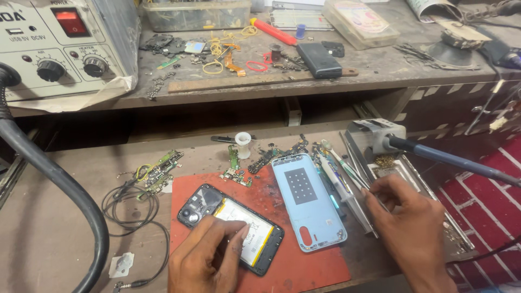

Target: The person disassembles a smartphone, removes the battery and camera module, and uses tweezers and a screwdriver to manipulate internal components and connectors. The person then reassembles the camera module and battery into the phone chassis.

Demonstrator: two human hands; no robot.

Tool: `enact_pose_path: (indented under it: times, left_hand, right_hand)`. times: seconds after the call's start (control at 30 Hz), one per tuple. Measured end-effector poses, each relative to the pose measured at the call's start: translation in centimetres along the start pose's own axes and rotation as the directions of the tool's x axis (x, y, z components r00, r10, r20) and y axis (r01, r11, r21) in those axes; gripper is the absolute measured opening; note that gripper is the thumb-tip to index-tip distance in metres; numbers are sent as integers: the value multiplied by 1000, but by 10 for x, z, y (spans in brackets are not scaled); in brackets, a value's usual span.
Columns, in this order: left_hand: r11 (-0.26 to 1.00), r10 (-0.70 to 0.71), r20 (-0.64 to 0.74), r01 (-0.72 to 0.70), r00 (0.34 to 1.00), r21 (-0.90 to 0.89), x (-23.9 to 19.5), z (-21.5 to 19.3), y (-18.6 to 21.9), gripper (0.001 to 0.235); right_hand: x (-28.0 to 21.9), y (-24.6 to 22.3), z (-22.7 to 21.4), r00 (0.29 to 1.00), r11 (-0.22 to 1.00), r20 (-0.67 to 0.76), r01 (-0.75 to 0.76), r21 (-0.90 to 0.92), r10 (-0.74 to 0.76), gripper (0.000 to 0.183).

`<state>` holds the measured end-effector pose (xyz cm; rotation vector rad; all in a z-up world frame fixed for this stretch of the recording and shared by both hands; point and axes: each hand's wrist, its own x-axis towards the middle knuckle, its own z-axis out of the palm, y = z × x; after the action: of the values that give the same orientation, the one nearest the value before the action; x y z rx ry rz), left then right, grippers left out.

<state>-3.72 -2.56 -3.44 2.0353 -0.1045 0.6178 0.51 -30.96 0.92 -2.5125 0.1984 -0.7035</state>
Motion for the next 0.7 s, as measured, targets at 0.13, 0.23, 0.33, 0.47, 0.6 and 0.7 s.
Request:
enact_pose_path:
  times: [0.13, 0.23, 0.33, 0.47, 0.6, 0.7]
  left_hand:
    - [998, 37, -58, -34, 998, 49, -3, 2, 2, 10]
    - [996, -68, -66, 72, 996, 54, -2, 5, 1, 13]
    - [996, -72, -64, 75, 995, 38, -2, 2, 0, 12]
    - [999, -24, -58, 26, 998, 31, -5, -1, 0, 8]
    - [998, -1, -51, 4, 999, 65, -7, -1, -1, 7]
    - [996, -26, -80, 33, 996, 82, -8, -1, 0, 9]
  right_hand:
    - [6, 2, 3, 999, 997, 43, 30, -70, -27, 19]
    - [10, 6, 4, 989, 988, 20, 147, -50, -146, 17]
    - [13, 6, 7, 983, 978, 25, 184, -102, -183, 16]
    - [14, 3, 7, 972, 962, 28, 236, -138, -234, 14]
    - [9, 3, 7, 978, 973, 45, 209, -100, -205, 14]
    - [5, 5, 4, 916, 916, -4, 401, -10, -401, 19]
